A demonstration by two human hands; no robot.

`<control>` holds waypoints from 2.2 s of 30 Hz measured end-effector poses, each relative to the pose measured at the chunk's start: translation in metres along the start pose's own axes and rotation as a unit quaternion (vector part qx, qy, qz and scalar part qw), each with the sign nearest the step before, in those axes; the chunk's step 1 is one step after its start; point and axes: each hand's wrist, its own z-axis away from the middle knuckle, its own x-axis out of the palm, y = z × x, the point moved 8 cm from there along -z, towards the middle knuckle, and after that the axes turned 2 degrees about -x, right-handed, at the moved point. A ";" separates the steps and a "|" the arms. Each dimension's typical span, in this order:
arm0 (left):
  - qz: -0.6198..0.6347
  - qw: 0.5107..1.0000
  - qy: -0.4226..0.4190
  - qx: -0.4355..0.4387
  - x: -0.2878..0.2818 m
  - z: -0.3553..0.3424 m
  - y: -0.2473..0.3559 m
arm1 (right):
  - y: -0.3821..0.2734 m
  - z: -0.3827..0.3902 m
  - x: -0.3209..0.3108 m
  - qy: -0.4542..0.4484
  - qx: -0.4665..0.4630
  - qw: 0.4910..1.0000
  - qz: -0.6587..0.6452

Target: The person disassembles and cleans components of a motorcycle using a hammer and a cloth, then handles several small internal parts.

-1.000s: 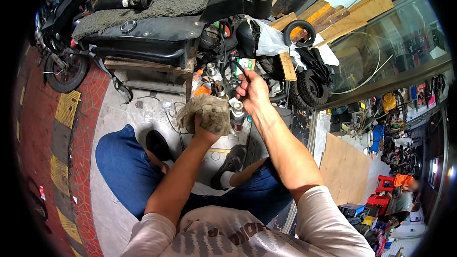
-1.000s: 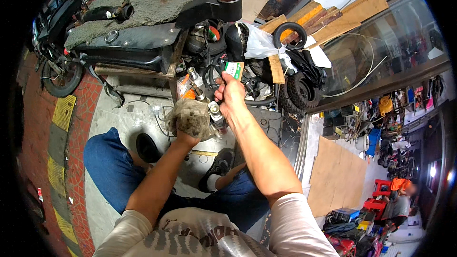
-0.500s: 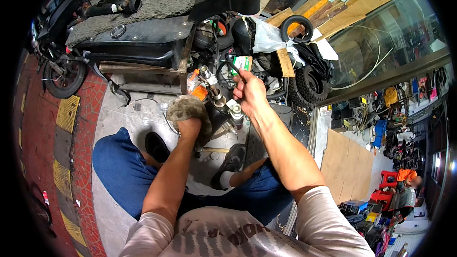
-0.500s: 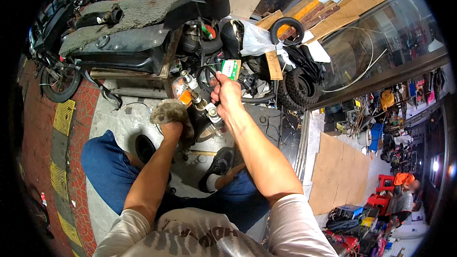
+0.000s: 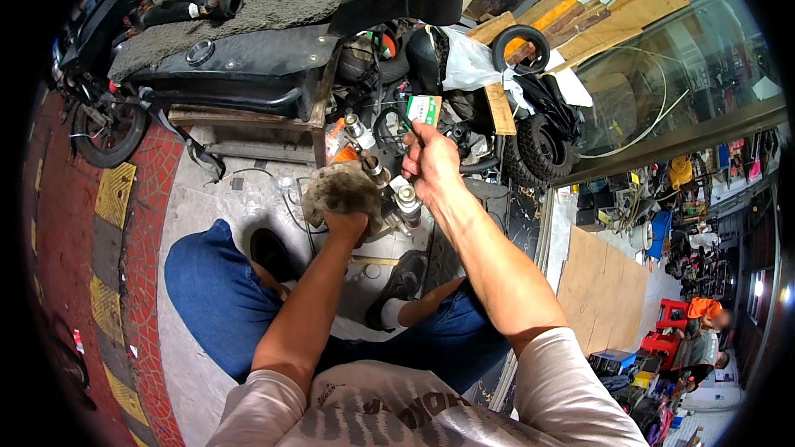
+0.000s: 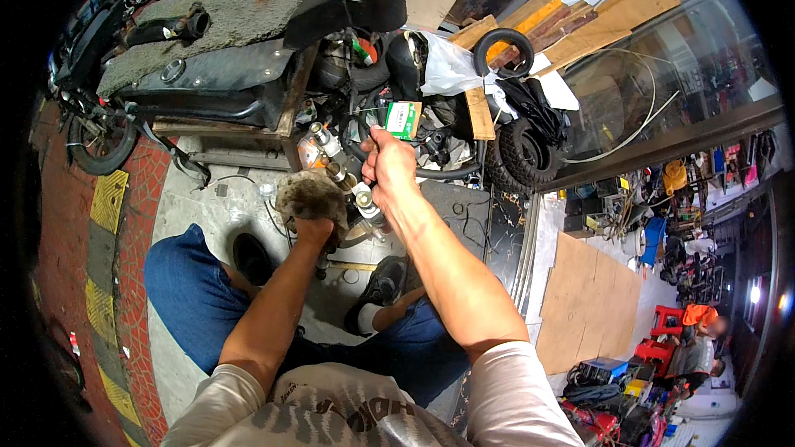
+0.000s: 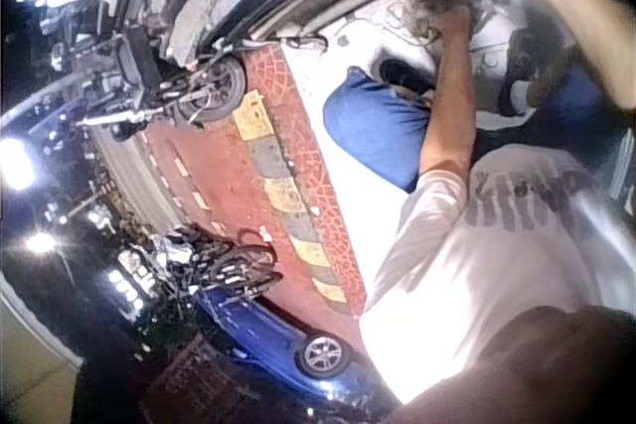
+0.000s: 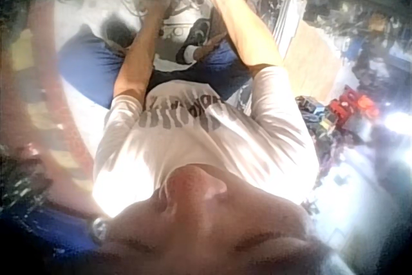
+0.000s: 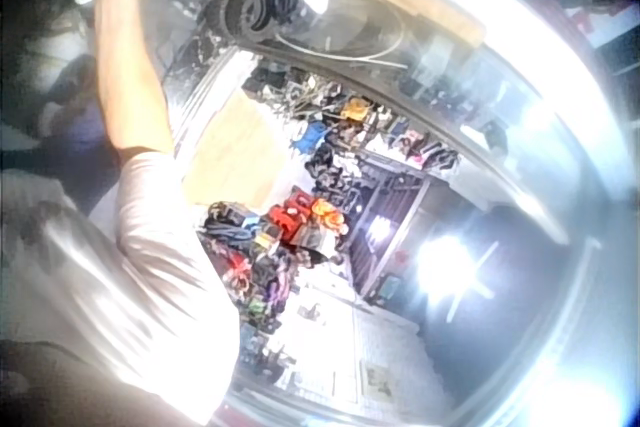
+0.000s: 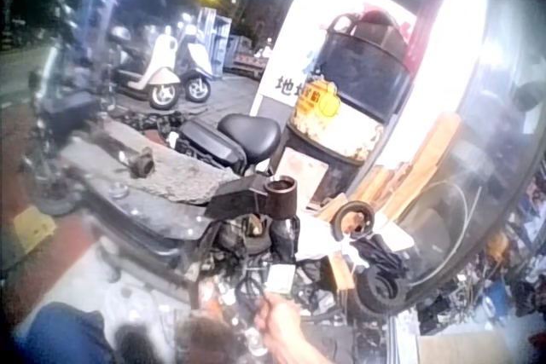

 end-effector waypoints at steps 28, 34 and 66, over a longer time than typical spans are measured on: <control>-0.021 0.953 0.129 -0.273 -0.174 -0.071 -0.074 | -0.031 -0.022 -0.041 0.059 -0.049 0.996 -0.043; -0.143 0.949 -0.049 -0.275 -0.174 -0.073 -0.020 | -0.034 -0.028 -0.036 0.105 -0.067 0.991 -0.050; -0.136 0.965 -0.218 -0.052 -0.198 -0.123 0.097 | -0.006 -0.044 0.032 0.029 -0.048 0.987 -0.150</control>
